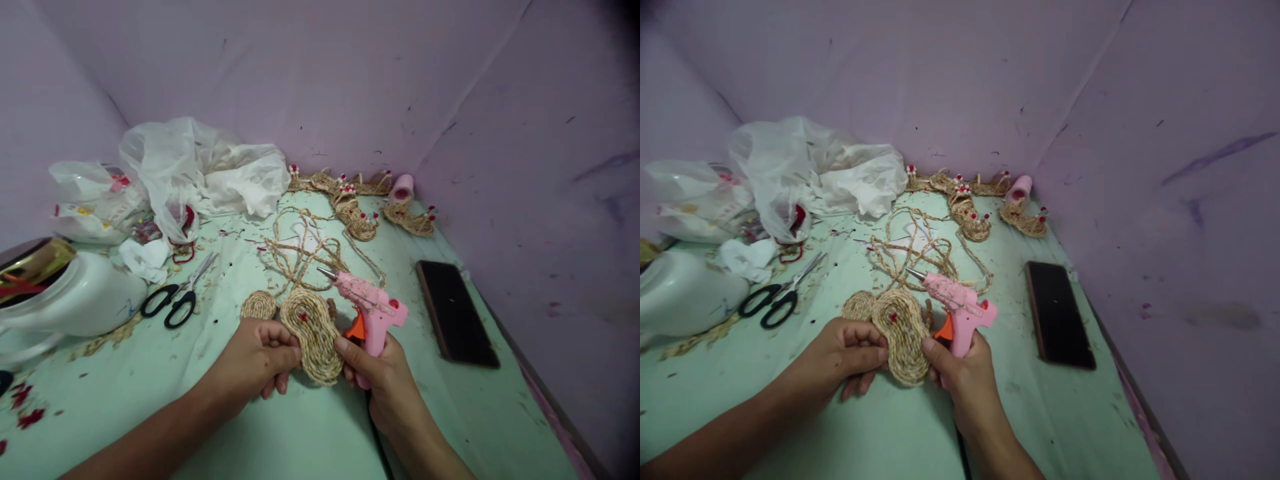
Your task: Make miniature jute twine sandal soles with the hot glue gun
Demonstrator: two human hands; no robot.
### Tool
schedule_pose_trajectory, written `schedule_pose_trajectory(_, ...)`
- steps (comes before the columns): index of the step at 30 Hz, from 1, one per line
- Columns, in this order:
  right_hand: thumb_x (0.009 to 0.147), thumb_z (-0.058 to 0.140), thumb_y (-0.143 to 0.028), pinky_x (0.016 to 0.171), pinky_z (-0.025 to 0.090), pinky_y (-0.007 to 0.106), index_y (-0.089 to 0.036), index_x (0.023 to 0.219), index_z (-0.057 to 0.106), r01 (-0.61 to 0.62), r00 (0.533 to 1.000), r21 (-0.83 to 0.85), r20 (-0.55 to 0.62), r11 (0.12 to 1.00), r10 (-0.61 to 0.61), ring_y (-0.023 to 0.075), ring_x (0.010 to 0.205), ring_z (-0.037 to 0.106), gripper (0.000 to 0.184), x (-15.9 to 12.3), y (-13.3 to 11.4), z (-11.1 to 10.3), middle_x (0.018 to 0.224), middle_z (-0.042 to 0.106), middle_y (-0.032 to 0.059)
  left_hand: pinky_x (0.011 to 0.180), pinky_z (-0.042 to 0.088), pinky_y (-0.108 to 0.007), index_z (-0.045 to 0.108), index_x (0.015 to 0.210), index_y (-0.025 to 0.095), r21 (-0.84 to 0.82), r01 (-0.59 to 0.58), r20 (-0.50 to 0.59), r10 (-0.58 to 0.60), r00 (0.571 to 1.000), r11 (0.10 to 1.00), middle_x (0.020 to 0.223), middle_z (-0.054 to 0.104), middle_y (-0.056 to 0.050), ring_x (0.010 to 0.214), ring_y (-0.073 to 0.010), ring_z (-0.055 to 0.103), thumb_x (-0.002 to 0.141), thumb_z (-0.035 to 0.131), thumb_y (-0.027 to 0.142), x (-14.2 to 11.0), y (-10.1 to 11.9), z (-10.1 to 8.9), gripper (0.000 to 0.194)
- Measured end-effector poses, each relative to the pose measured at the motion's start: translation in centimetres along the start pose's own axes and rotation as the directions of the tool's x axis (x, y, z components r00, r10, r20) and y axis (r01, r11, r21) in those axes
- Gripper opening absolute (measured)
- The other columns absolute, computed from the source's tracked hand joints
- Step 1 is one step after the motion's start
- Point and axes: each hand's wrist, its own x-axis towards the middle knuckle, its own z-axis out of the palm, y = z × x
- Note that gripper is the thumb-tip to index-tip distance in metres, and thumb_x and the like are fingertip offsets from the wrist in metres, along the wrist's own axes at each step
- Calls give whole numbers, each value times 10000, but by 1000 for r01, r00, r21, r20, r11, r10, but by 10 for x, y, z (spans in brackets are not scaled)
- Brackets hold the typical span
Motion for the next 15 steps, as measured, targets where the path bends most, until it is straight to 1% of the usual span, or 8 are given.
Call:
schedule_pose_trajectory(5,555,744,-365,316,272,184,-171,576,498,3,1000,-4,-4,1000,-3,66,313,379,314,-1,0,0,356,473,-61,302,219,-169,554,589,141,15,16,-17,-16,1000,1000,337,499,35,259,-44,320,603,578,302,0,-1,0,163)
schedule_pose_trajectory(9,558,743,-342,324,277,185,-172,566,494,6,1000,0,8,1000,-6,65,319,381,302,-3,-3,2,364,471,-64,295,219,-165,547,585,144,23,24,-30,-23,999,999,329,497,38,253,-44,316,600,569,291,-1,-2,1,149)
schedule_pose_trajectory(12,562,742,-328,332,290,184,-171,570,494,13,1000,17,-5,1000,-13,64,329,389,293,-4,-4,3,377,466,-70,294,231,-162,536,577,148,22,29,-40,-28,999,999,323,493,42,251,-43,315,602,559,279,-1,-1,2,136)
schedule_pose_trajectory(15,570,738,-326,335,300,192,-172,567,497,6,1000,7,14,1000,-6,70,332,392,286,-4,-2,3,375,471,-64,295,230,-162,528,572,153,18,44,-58,-43,997,999,318,489,43,250,-46,318,601,553,269,0,0,1,123)
